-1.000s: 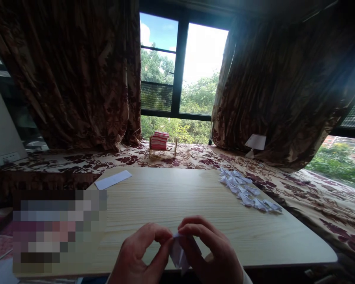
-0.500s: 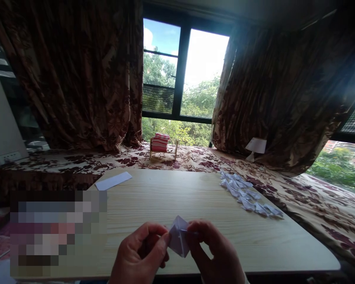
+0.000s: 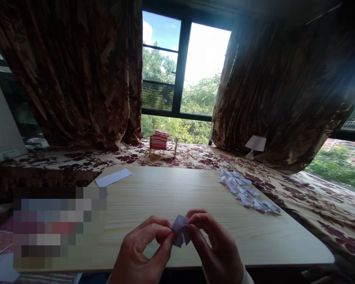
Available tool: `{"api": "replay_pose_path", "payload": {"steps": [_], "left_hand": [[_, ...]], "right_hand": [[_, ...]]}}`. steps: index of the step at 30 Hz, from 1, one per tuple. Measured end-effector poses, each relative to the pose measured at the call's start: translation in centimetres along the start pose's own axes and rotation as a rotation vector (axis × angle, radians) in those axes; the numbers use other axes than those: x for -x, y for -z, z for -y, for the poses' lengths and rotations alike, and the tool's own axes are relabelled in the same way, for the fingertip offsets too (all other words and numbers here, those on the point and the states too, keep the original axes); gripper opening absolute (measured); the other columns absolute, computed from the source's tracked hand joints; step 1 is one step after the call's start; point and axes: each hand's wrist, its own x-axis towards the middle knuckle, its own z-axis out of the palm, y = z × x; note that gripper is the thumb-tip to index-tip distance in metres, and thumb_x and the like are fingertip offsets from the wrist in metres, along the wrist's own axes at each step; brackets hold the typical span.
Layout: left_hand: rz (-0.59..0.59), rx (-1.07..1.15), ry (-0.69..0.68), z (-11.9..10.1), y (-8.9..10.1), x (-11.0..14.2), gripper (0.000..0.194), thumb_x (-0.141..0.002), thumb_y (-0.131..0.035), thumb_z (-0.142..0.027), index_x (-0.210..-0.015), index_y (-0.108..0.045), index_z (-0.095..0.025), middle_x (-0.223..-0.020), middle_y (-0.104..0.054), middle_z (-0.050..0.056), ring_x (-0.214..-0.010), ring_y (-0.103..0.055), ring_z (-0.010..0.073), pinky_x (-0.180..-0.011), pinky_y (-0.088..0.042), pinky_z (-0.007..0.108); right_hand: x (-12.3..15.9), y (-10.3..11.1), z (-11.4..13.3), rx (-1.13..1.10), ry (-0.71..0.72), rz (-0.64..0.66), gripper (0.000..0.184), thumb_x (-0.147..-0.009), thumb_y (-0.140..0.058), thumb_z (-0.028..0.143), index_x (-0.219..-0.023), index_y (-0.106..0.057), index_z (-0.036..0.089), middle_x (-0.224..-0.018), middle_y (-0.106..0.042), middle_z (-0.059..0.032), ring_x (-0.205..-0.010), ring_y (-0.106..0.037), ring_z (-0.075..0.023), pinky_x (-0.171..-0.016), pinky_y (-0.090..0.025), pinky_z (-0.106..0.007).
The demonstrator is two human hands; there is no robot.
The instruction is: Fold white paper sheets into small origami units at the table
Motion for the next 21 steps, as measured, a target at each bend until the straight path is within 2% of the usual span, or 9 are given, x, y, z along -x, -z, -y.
{"api": "replay_pose_path", "payload": {"steps": [3,6,12,14,18,21], "left_hand": [[0.005,-0.010,0.018,0.0,0.1,0.0,0.010,-0.077,-0.055,-0.017,-0.068,-0.061,-0.018,-0.077,-0.063,0.001,-0.070,-0.061,0.0115,-0.065,-0.048,0.018],[-0.001,-0.020,0.032,-0.1,0.2,0.0,0.011,-0.077,-0.054,-0.018,-0.067,-0.060,-0.018,-0.077,-0.062,0.001,-0.069,-0.060,0.0116,-0.065,-0.048,0.019],[0.015,0.012,0.092,-0.5,-0.1,-0.1,0.013,-0.079,-0.051,-0.020,-0.067,-0.056,-0.017,-0.075,-0.061,0.001,-0.067,-0.058,0.0112,-0.065,-0.048,0.020],[0.002,-0.003,0.086,-0.6,-0.2,-0.1,0.013,-0.078,-0.052,-0.019,-0.066,-0.055,-0.017,-0.074,-0.061,0.001,-0.067,-0.058,0.0117,-0.065,-0.048,0.021],[-0.018,-0.030,0.056,-0.6,-0.3,-0.1,0.014,-0.078,-0.051,-0.019,-0.064,-0.055,-0.018,-0.070,-0.060,0.000,-0.066,-0.059,0.0124,-0.063,-0.047,0.021],[-0.010,-0.040,0.054,-0.6,-0.1,-0.1,0.012,-0.078,-0.051,-0.019,-0.067,-0.055,-0.018,-0.068,-0.059,0.000,-0.066,-0.058,0.0121,-0.063,-0.047,0.020]], "right_hand": [[-0.1,0.3,0.2,0.050,0.058,0.048,0.003,-0.079,-0.052,0.015,-0.080,-0.054,0.017,-0.082,-0.059,-0.0067,-0.072,-0.057,-0.0164,-0.061,-0.049,-0.027],[-0.4,0.2,0.2,0.091,0.092,0.034,0.008,-0.075,-0.055,0.011,-0.079,-0.053,0.017,-0.080,-0.059,-0.0056,-0.070,-0.056,-0.0155,-0.060,-0.049,-0.026],[-0.6,-0.1,0.0,0.116,0.055,0.009,0.008,-0.074,-0.055,0.011,-0.073,-0.053,0.018,-0.070,-0.058,-0.0016,-0.061,-0.054,-0.0133,-0.054,-0.047,-0.024],[-0.6,0.0,0.0,0.109,0.036,-0.008,0.007,-0.074,-0.056,0.012,-0.078,-0.055,0.018,-0.070,-0.060,-0.0020,-0.062,-0.057,-0.0144,-0.055,-0.048,-0.025],[-0.8,0.1,-0.1,0.095,0.026,0.014,0.027,-0.074,-0.058,0.014,-0.100,-0.058,0.019,-0.077,-0.065,-0.0035,-0.068,-0.061,-0.0162,-0.059,-0.052,-0.027],[-1.2,0.0,-0.1,0.055,0.036,0.069,0.021,-0.074,-0.059,0.016,-0.094,-0.062,0.019,-0.082,-0.066,-0.0053,-0.071,-0.062,-0.0172,-0.060,-0.052,-0.028]]}}
